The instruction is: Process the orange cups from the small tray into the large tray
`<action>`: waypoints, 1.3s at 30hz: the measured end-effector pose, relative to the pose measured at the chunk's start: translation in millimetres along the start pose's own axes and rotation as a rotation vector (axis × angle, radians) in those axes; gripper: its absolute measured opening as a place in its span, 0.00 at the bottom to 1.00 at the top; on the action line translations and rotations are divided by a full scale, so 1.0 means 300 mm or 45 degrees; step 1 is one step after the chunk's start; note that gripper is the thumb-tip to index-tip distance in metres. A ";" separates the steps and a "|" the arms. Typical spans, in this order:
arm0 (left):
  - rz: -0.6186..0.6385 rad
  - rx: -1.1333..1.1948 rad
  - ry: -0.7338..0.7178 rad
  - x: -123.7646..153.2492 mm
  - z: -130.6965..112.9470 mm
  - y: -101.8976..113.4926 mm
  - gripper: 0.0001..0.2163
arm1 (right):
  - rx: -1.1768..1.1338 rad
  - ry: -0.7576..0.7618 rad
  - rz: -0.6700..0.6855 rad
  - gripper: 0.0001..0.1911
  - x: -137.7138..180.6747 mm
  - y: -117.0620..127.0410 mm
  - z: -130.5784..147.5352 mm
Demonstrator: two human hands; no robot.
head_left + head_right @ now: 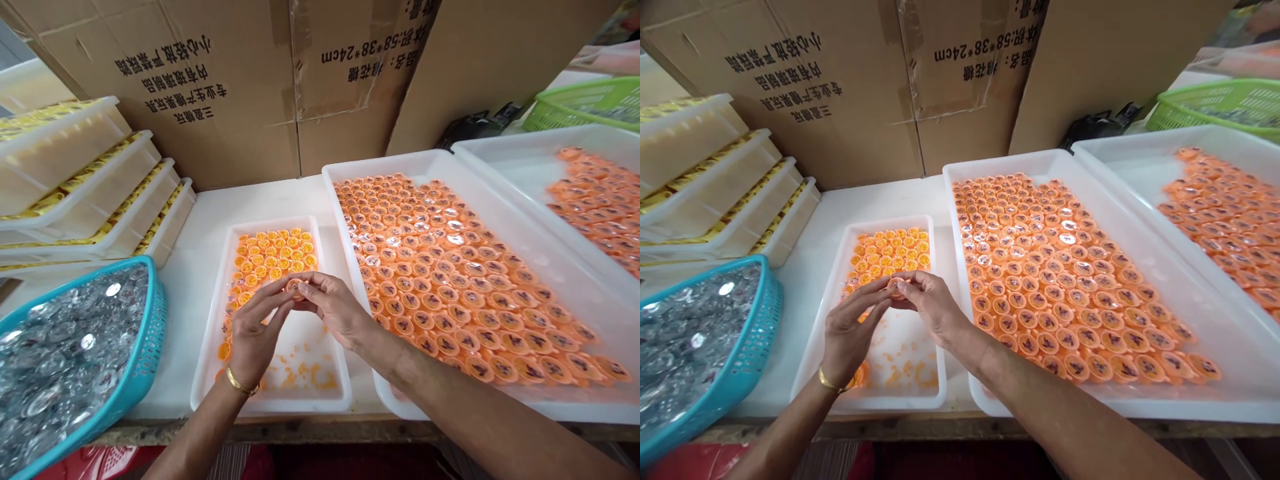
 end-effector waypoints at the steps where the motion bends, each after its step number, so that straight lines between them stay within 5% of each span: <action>1: 0.006 0.077 0.164 -0.001 0.036 -0.004 0.10 | 0.009 0.022 -0.002 0.15 -0.001 0.002 0.005; 6: 0.224 0.589 0.649 0.016 0.123 -0.105 0.15 | 0.116 0.106 0.099 0.24 0.002 -0.029 0.021; 15: 0.145 0.712 0.591 0.009 0.100 -0.085 0.13 | 0.276 0.184 0.164 0.15 0.035 -0.074 0.047; 19: 0.108 0.667 0.582 0.009 0.092 -0.053 0.13 | 0.404 0.208 0.222 0.21 0.044 -0.103 0.049; 30: 0.098 0.752 0.576 0.028 0.095 -0.064 0.13 | 0.838 0.520 0.194 0.16 0.090 -0.119 0.110; 39: 0.121 0.793 0.626 0.006 0.081 -0.080 0.12 | 0.674 0.419 0.151 0.19 0.067 -0.094 0.093</action>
Point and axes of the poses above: each hand's wrist, its own x-axis away from the middle knuckle, its own y-axis out of the back of the hand, z = x × y, the point moved 10 cm from there along -x, towards the middle knuckle, and after that the axes turned 13 degrees about -x, right-handed, at the moved point
